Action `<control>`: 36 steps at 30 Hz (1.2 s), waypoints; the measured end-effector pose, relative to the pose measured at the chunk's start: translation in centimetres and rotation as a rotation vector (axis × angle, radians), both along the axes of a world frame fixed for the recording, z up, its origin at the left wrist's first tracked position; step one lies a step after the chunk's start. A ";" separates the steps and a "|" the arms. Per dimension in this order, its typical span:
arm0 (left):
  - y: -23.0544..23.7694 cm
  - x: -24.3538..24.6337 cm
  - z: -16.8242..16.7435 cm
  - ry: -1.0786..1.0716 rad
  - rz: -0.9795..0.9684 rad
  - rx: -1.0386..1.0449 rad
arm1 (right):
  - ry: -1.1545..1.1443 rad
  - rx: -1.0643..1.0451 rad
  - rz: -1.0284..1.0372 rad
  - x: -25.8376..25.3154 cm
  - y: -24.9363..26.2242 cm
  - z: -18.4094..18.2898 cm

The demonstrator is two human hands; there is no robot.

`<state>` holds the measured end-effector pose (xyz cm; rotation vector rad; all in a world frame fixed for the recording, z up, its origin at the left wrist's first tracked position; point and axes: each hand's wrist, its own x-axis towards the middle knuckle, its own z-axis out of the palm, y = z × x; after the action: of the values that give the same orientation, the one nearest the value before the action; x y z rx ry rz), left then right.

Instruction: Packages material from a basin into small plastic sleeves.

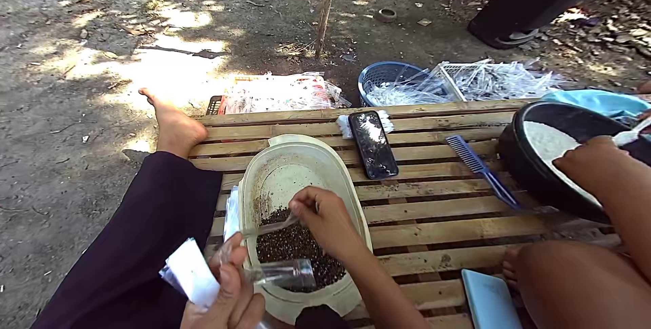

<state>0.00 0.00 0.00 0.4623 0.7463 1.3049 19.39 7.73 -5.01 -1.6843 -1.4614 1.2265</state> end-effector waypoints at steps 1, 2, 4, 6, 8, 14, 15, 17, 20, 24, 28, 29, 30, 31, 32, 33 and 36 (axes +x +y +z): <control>0.5 0.0 0.0 -0.079 0.045 -0.053 | 0.044 -0.108 0.078 -1.3 -0.8 1.4; 1.0 -0.1 -0.1 -0.164 0.073 -0.094 | 0.069 -0.178 0.155 -2.2 -1.4 2.0; 1.7 -0.3 -0.6 -0.340 0.120 -0.150 | 0.121 -0.248 0.302 -3.2 -2.1 2.3; 2.0 -0.5 -1.3 -0.439 0.165 -0.196 | 0.203 -0.256 0.393 -3.3 -2.2 2.7; 2.0 -0.7 -1.8 -0.315 0.168 -0.202 | 0.291 -0.210 0.418 -3.1 -2.0 3.5; 0.5 1.1 -0.8 0.266 0.112 -0.260 | 0.423 0.051 0.165 -3.7 -2.1 4.8; 0.3 1.3 -0.7 0.264 0.083 -0.255 | 0.415 0.059 0.106 -3.8 -2.1 4.7; -0.2 1.3 -0.7 0.199 -0.005 -0.182 | 0.390 0.014 0.078 -3.9 -2.1 4.5; -0.6 1.3 -1.0 0.049 -0.123 -0.049 | 0.404 -0.071 0.273 -3.6 -2.2 4.3; -0.2 1.5 -1.3 0.077 0.032 -0.073 | 0.535 -0.123 0.392 -3.6 -2.4 4.7; 1.0 2.8 -0.6 0.333 0.338 -0.227 | 0.500 -0.031 0.475 -3.7 -2.7 5.0; 1.1 3.0 -0.7 0.355 0.358 -0.240 | 0.468 0.001 0.429 -3.8 -2.7 5.0; 1.1 3.1 -0.7 0.377 0.367 -0.263 | 0.426 0.033 0.349 -3.9 -2.7 4.9; 1.0 3.3 -0.7 0.405 0.359 -0.274 | 0.385 0.062 0.264 -3.9 -2.7 4.9; 0.8 3.2 -0.8 0.432 0.339 -0.269 | 0.355 0.077 0.214 -3.9 -2.5 4.8; 0.4 3.1 -0.9 0.459 0.304 -0.253 | 0.340 0.074 0.202 -3.7 -2.4 4.8; -0.4 3.0 -1.2 0.457 0.225 -0.158 | 0.400 0.087 0.251 -3.7 -2.3 4.3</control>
<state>3.03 -0.43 -1.20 0.5687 1.3037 1.3496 15.67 5.42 -0.70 -1.1385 -1.4752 1.5065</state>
